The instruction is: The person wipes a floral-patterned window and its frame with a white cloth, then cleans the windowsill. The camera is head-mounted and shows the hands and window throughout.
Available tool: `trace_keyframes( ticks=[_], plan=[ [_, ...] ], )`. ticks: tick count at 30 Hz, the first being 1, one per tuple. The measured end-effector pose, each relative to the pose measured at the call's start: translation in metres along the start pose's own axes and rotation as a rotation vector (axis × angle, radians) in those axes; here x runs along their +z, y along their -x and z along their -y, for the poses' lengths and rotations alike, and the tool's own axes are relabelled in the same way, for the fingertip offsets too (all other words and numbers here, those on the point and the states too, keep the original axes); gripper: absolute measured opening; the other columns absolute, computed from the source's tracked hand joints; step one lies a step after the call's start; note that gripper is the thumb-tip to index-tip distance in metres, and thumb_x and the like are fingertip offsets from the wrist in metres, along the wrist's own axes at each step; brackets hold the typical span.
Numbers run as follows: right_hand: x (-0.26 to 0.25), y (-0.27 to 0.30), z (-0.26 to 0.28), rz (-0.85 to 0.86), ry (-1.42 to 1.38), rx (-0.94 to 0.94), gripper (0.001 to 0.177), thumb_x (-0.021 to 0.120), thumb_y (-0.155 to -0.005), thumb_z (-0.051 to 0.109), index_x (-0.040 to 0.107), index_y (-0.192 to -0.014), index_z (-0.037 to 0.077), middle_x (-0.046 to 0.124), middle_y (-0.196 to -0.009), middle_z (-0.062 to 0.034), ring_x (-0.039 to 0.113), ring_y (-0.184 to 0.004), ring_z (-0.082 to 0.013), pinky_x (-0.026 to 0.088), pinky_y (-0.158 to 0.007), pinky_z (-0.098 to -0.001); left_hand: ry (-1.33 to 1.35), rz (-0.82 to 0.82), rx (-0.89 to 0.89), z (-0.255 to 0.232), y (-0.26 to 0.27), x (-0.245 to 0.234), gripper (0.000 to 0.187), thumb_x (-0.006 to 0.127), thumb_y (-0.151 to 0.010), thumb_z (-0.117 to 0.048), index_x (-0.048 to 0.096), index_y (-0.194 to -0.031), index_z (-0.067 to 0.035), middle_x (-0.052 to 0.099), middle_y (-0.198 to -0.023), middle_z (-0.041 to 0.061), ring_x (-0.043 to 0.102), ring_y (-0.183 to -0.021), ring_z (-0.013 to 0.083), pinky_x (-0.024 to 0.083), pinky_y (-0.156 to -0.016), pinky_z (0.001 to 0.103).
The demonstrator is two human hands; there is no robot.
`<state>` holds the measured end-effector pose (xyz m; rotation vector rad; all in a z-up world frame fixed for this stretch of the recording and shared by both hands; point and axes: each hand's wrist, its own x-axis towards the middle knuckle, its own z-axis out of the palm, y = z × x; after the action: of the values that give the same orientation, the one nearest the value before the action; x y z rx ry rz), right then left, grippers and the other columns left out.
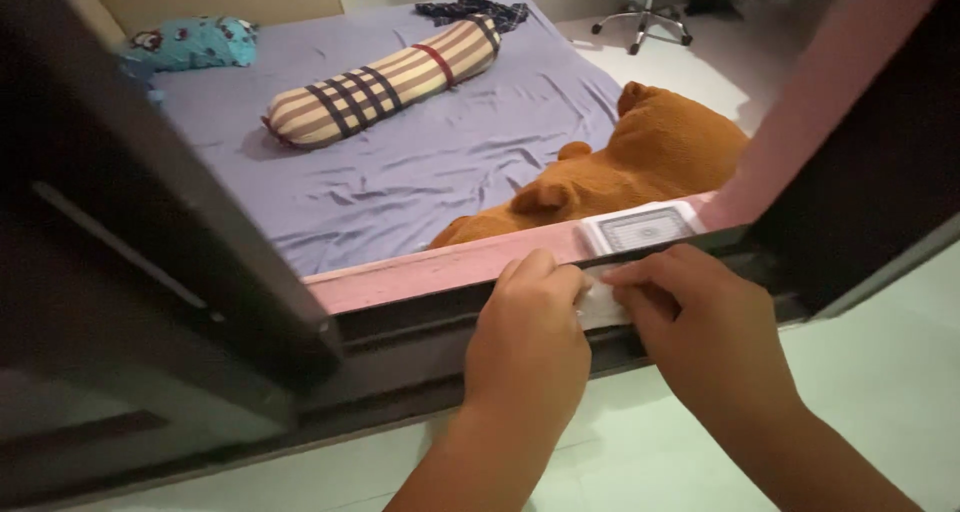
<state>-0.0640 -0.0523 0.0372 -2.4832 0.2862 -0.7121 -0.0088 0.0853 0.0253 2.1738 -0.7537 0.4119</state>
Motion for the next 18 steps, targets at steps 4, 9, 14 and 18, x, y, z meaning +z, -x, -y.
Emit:
trace_keyframes(
  ticks=[4, 9, 14, 18],
  plan=[
    [0.019, 0.01, 0.033, 0.002, -0.07, -0.007, 0.01, 0.076, -0.081, 0.011, 0.08, -0.09, 0.012, 0.067, -0.074, 0.0024, 0.054, -0.054, -0.0142, 0.045, -0.054, -0.0281, 0.024, 0.088, -0.164, 0.019, 0.012, -0.033, 0.023, 0.057, -0.083, -0.002, 0.075, -0.093, -0.012, 0.061, -0.093, 0.003, 0.062, -0.093, 0.0241, 0.053, -0.075, 0.039],
    [0.04, 0.017, 0.063, 0.002, -0.058, -0.077, 0.009, 0.076, -0.082, 0.011, 0.08, -0.09, 0.013, 0.064, -0.076, 0.0033, 0.054, -0.054, -0.0147, 0.045, -0.056, -0.0285, -0.016, 0.047, -0.169, 0.042, 0.025, -0.06, 0.027, 0.06, -0.078, 0.004, 0.075, -0.092, -0.014, 0.061, -0.091, 0.001, 0.063, -0.093, 0.0222, 0.054, -0.075, 0.038],
    [0.051, 0.022, 0.083, -0.017, -0.102, -0.135, 0.01, 0.075, -0.08, 0.008, 0.08, -0.088, 0.011, 0.064, -0.071, 0.0034, 0.052, -0.053, -0.0122, 0.043, -0.052, -0.0257, -0.115, -0.04, -0.09, 0.053, 0.035, -0.072, 0.01, 0.062, -0.082, -0.002, 0.066, -0.088, -0.009, 0.061, -0.094, 0.006, 0.062, -0.09, 0.0285, 0.054, -0.073, 0.043],
    [0.054, 0.023, 0.086, -0.034, -0.131, -0.201, 0.013, 0.075, -0.078, 0.006, 0.08, -0.09, 0.01, 0.067, -0.076, 0.0038, 0.052, -0.052, -0.0125, 0.043, -0.05, -0.0258, -0.124, -0.056, -0.114, 0.056, 0.039, -0.074, 0.015, 0.061, -0.082, -0.002, 0.067, -0.092, -0.011, 0.061, -0.098, 0.006, 0.061, -0.091, 0.0287, 0.054, -0.074, 0.043]
  ],
)
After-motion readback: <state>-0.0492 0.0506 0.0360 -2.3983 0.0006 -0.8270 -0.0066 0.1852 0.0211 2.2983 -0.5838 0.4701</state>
